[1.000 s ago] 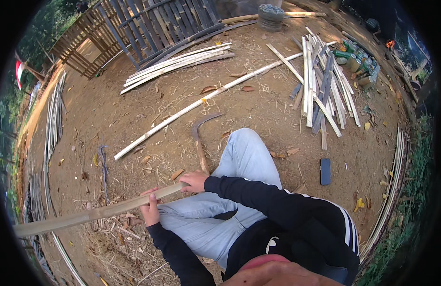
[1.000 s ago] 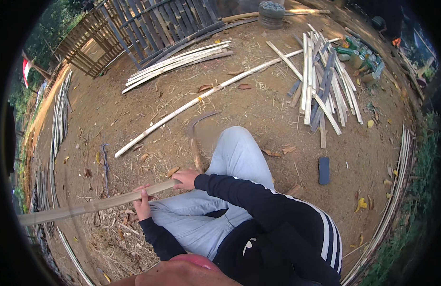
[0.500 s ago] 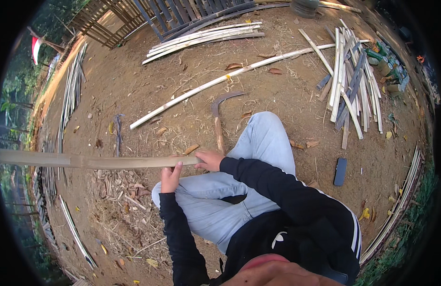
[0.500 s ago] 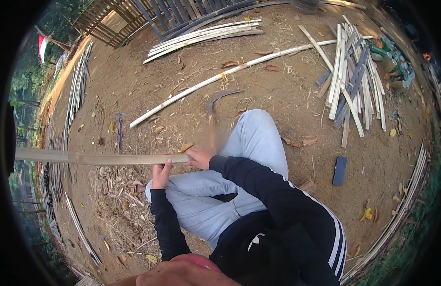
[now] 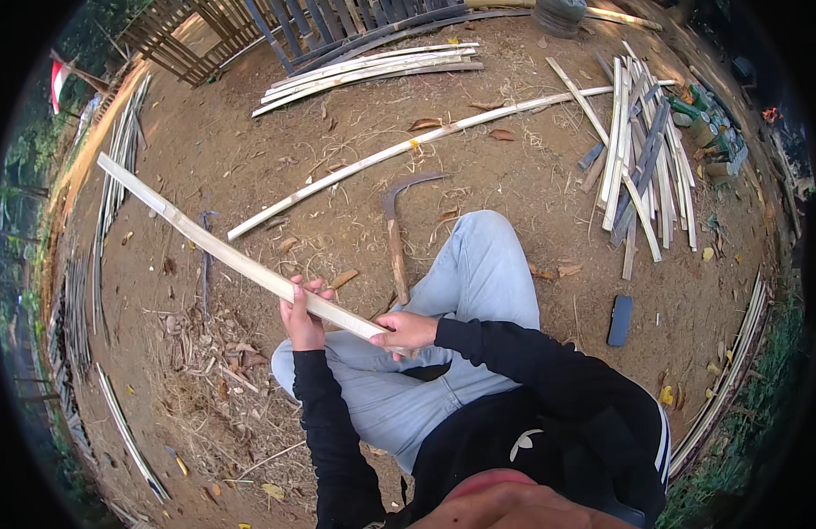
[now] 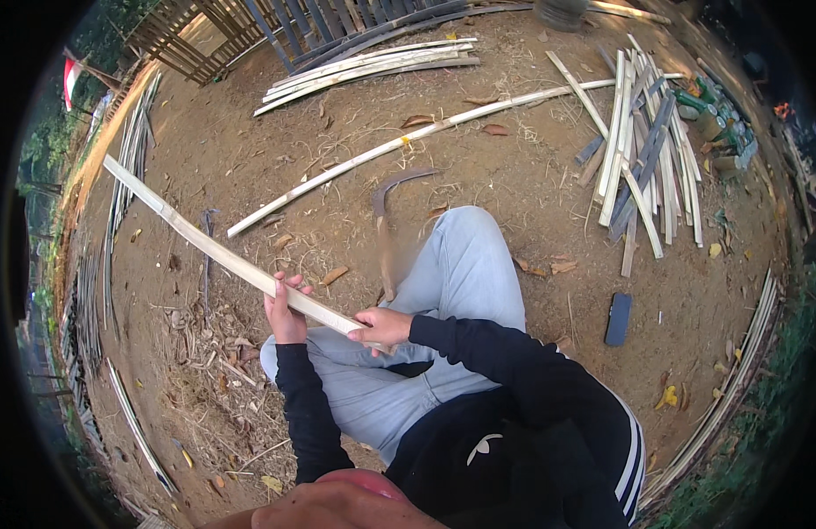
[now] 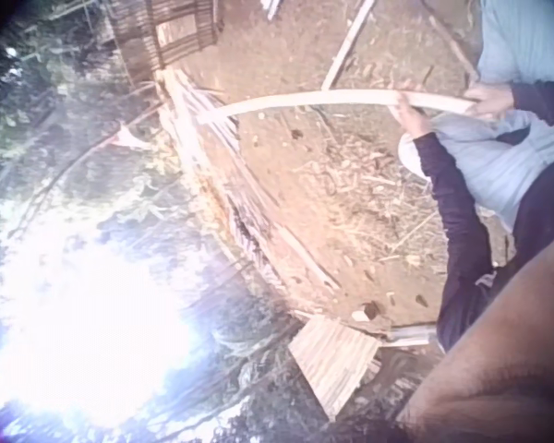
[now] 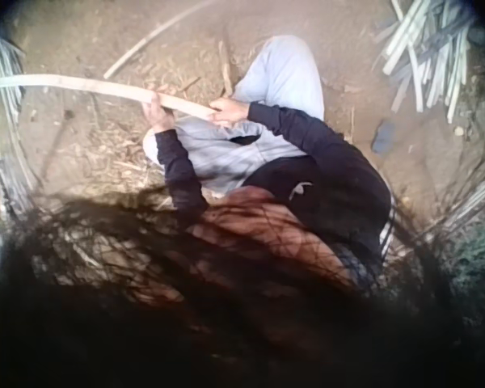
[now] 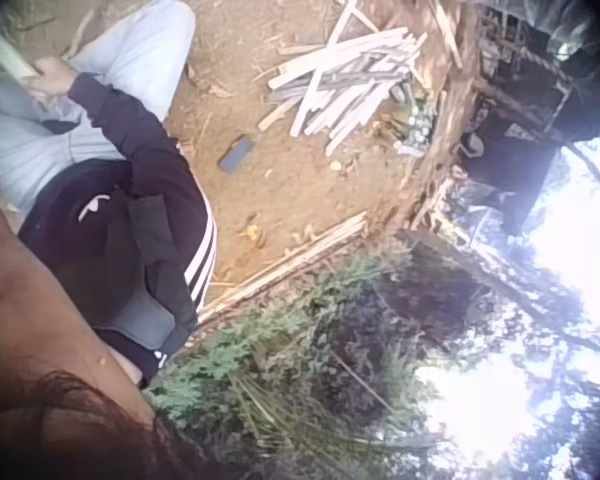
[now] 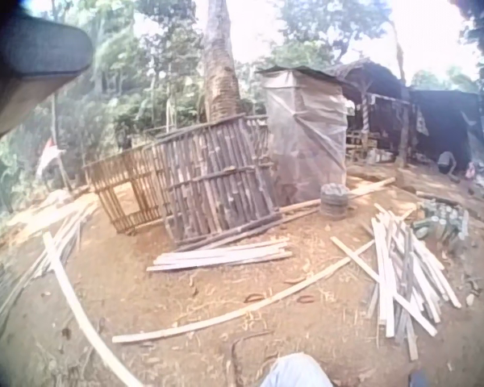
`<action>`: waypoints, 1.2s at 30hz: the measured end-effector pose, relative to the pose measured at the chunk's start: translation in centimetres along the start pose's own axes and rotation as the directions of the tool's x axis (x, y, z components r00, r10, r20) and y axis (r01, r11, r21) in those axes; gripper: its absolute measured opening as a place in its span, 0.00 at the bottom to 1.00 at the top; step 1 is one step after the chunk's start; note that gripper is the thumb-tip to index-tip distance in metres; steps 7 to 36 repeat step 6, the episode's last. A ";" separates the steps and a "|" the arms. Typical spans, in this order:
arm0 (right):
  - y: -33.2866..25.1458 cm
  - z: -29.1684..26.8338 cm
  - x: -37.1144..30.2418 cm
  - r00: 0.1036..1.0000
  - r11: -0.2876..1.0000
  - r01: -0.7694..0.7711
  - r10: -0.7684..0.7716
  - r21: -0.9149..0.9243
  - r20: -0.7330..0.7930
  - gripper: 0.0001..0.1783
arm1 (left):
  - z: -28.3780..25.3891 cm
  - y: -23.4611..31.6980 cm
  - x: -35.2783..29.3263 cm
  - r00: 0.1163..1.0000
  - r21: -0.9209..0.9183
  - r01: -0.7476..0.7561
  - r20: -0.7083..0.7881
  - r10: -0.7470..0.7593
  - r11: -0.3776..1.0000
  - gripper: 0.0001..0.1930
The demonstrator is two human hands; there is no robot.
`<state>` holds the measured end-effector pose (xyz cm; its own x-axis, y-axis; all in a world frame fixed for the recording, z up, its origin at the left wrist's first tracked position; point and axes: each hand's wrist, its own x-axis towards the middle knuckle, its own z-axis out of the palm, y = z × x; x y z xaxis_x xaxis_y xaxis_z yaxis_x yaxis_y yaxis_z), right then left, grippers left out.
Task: The person uses a curved blade to shave and thin down several long strips of bamboo, turning them over and working along the lengths.
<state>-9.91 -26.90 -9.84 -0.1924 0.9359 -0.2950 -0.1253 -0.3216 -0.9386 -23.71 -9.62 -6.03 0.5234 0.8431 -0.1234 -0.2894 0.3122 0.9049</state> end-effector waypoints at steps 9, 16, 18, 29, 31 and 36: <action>-2.5 2.9 -3.0 0.992 0.989 -0.053 0.068 0.140 -0.105 0.20 | -0.5 -1.4 0.2 0.987 0.010 0.156 -0.047 -0.155 0.988 0.16; -2.5 2.9 -3.0 0.992 0.989 -0.053 0.068 0.140 -0.105 0.20 | -0.5 -1.4 0.2 0.987 0.010 0.156 -0.047 -0.155 0.988 0.16; -2.5 2.9 -3.0 0.992 0.989 -0.053 0.068 0.140 -0.105 0.20 | -0.5 -1.4 0.2 0.987 0.010 0.156 -0.047 -0.155 0.988 0.16; -2.5 2.9 -3.0 0.992 0.989 -0.053 0.068 0.140 -0.105 0.20 | -0.5 -1.4 0.2 0.987 0.010 0.156 -0.047 -0.155 0.988 0.16; -2.5 2.9 -3.0 0.992 0.989 -0.053 0.068 0.140 -0.105 0.20 | -0.5 -1.4 0.2 0.987 0.010 0.156 -0.047 -0.155 0.988 0.16; -2.5 2.9 -3.0 0.992 0.989 -0.053 0.068 0.140 -0.105 0.20 | -0.5 -1.4 0.2 0.987 0.010 0.156 -0.047 -0.155 0.988 0.16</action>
